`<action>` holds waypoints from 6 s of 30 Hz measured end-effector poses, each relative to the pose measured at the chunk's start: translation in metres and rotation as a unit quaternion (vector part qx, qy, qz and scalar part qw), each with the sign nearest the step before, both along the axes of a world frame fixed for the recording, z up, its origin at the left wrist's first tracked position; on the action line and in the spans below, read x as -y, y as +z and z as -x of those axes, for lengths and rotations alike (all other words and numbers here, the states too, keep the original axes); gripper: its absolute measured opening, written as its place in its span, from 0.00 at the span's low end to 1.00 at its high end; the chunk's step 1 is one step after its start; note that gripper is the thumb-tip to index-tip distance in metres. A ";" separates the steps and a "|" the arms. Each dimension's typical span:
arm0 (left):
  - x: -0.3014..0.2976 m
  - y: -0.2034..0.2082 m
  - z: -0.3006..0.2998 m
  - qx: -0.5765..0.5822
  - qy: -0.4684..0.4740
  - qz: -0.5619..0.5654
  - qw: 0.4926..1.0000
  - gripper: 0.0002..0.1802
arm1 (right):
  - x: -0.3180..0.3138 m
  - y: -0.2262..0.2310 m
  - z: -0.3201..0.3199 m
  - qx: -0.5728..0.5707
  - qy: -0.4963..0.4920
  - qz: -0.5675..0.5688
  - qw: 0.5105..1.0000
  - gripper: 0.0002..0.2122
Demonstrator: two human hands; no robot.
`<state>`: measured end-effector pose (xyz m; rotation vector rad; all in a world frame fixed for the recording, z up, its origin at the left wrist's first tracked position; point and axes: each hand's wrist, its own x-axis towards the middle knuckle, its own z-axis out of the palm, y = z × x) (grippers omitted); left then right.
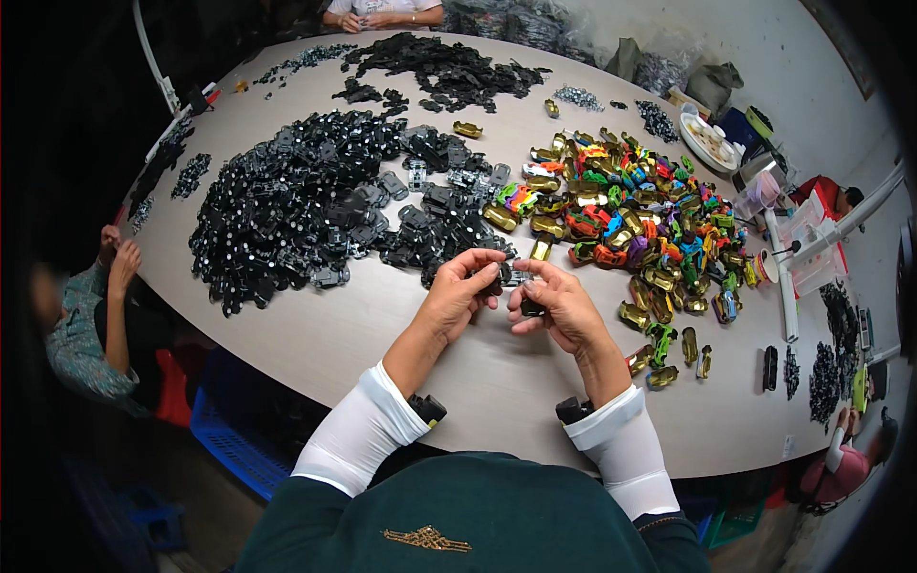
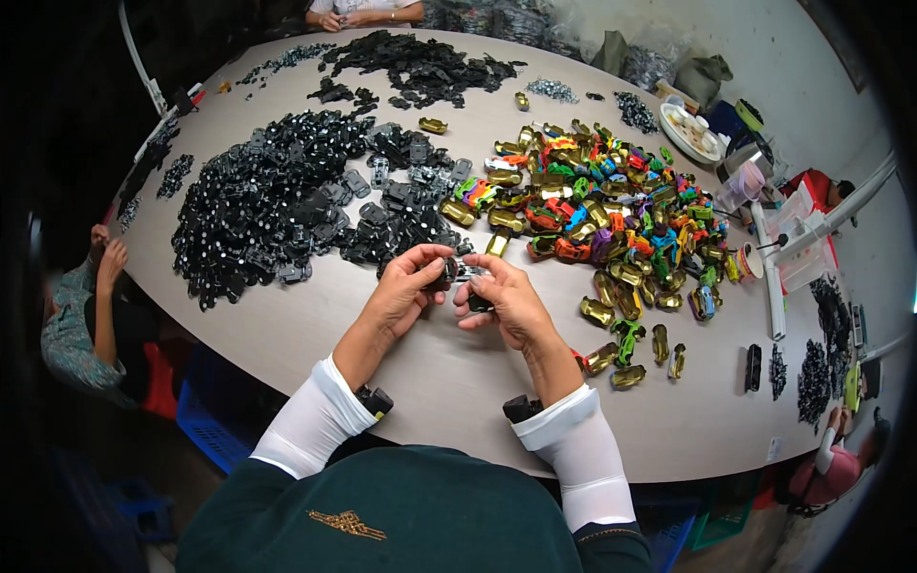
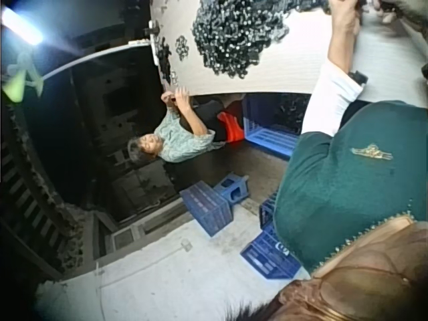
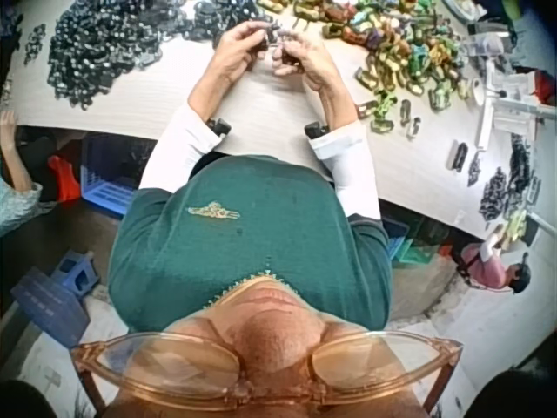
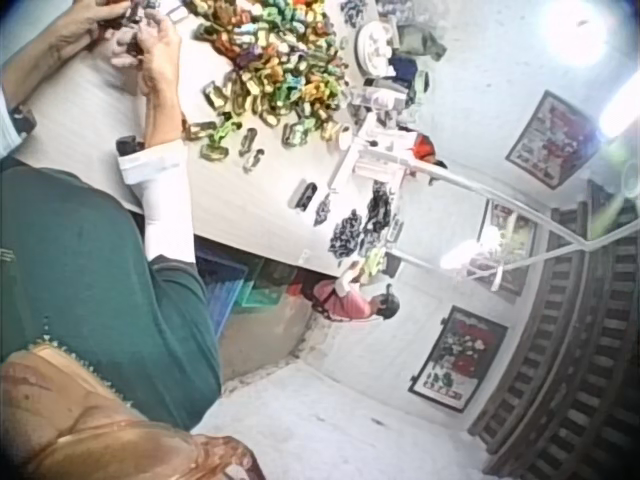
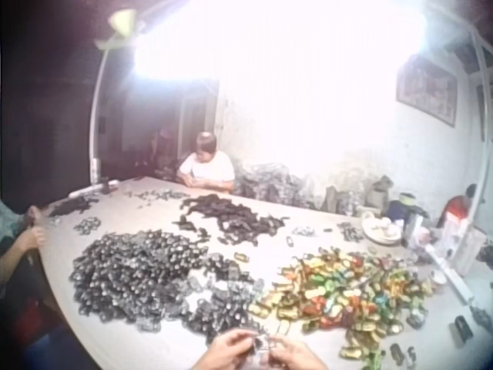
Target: The person assembles miniature toy cars by hand at a large table. They pick up small black chassis and colorful body shells, snap them together, and place the completed units on the table.
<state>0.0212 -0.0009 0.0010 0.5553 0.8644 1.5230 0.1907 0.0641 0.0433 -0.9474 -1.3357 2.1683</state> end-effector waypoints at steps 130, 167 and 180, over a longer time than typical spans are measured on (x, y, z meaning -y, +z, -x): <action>-0.008 -0.012 -0.015 -0.130 0.138 -0.049 0.981 0.14 | 0.008 -0.035 0.009 0.034 -0.041 -0.098 0.994 0.06; 0.204 0.069 0.124 -0.573 0.100 0.157 0.798 0.11 | -0.037 -0.054 -0.013 0.267 -0.194 -0.573 0.750 0.05; 0.166 0.062 0.103 -0.702 0.112 0.049 0.701 0.06 | -0.022 -0.040 -0.003 0.197 -0.179 -0.563 0.783 0.09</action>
